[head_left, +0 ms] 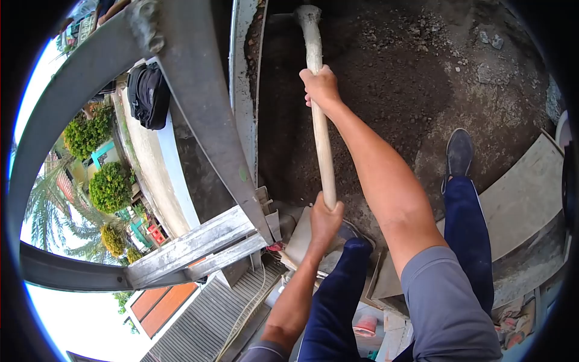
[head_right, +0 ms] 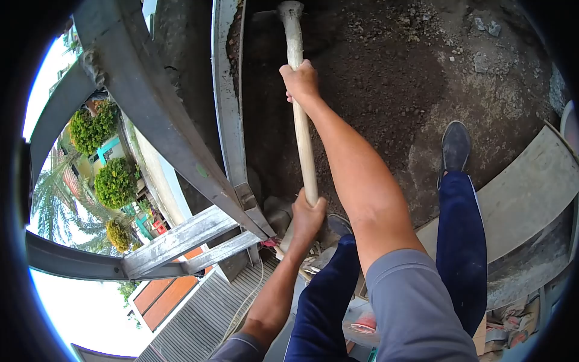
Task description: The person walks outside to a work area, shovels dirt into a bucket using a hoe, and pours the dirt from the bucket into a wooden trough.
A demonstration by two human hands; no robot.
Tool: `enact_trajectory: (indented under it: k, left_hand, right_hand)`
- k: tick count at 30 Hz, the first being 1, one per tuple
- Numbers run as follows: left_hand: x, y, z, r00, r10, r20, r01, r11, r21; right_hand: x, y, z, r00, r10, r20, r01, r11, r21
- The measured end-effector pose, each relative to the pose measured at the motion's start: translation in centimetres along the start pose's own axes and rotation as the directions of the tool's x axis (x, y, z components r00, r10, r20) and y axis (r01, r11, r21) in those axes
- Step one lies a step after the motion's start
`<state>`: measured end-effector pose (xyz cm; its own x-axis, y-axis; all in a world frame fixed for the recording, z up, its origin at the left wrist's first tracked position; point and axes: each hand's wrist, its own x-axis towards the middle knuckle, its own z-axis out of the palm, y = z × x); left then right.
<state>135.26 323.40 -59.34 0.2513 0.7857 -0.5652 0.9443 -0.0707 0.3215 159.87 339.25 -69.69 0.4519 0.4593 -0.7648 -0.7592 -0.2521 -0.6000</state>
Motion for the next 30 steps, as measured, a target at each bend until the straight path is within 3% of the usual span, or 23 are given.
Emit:
enact_trajectory:
  k: [3, 7, 9, 11, 14, 17, 22, 25, 30]
  left_hand:
    - [-4.4, 3.2, 1.7, 0.994, -0.107, 0.028, 0.107, 0.994, 0.002]
    - [-12.9, 3.8, 3.2, 0.996, -0.06, 0.064, 0.053, 0.993, 0.101]
    - [-16.3, 2.9, 3.9, 0.995, -0.007, 0.096, 0.003, 0.999, 0.043]
    - [-16.2, 2.7, 3.3, 0.993, 0.041, 0.107, -0.047, 0.998, 0.052]
    - [-10.5, 2.6, 1.5, 0.991, 0.118, 0.059, -0.128, 0.968, 0.214]
    - [-4.0, 5.5, -1.7, 0.997, 0.071, 0.042, -0.079, 0.966, 0.244]
    - [-5.2, 5.8, -0.5, 0.998, -0.059, 0.006, 0.056, 0.971, 0.233]
    - [-8.1, 5.8, 2.3, 0.988, -0.15, -0.029, 0.15, 0.989, -0.01]
    - [-11.2, 7.5, 3.5, 0.925, -0.37, 0.089, 0.375, 0.849, -0.373]
  right_hand:
    - [-1.8, -0.2, -2.4, 0.995, 0.085, 0.046, -0.082, 0.995, -0.05]
    - [-8.6, -0.1, -7.8, 0.986, 0.156, 0.067, -0.155, 0.988, -0.015]
    - [-11.9, -0.5, -10.4, 0.988, 0.133, 0.073, -0.133, 0.991, -0.007]
    - [-12.9, -1.8, -11.1, 0.994, 0.079, 0.071, -0.083, 0.995, 0.058]
    - [-10.1, -3.6, -10.0, 0.999, -0.038, 0.021, 0.033, 0.98, 0.194]
    - [-3.6, -4.7, -5.9, 0.994, -0.106, 0.036, 0.095, 0.968, 0.234]
    - [-1.7, 0.9, -2.2, 0.982, 0.113, 0.152, -0.122, 0.991, 0.052]
    - [-2.6, 3.8, -1.5, 0.966, 0.18, 0.185, -0.159, 0.979, -0.125]
    - [-5.4, 6.5, 1.1, 0.908, 0.3, 0.291, -0.155, 0.888, -0.432]
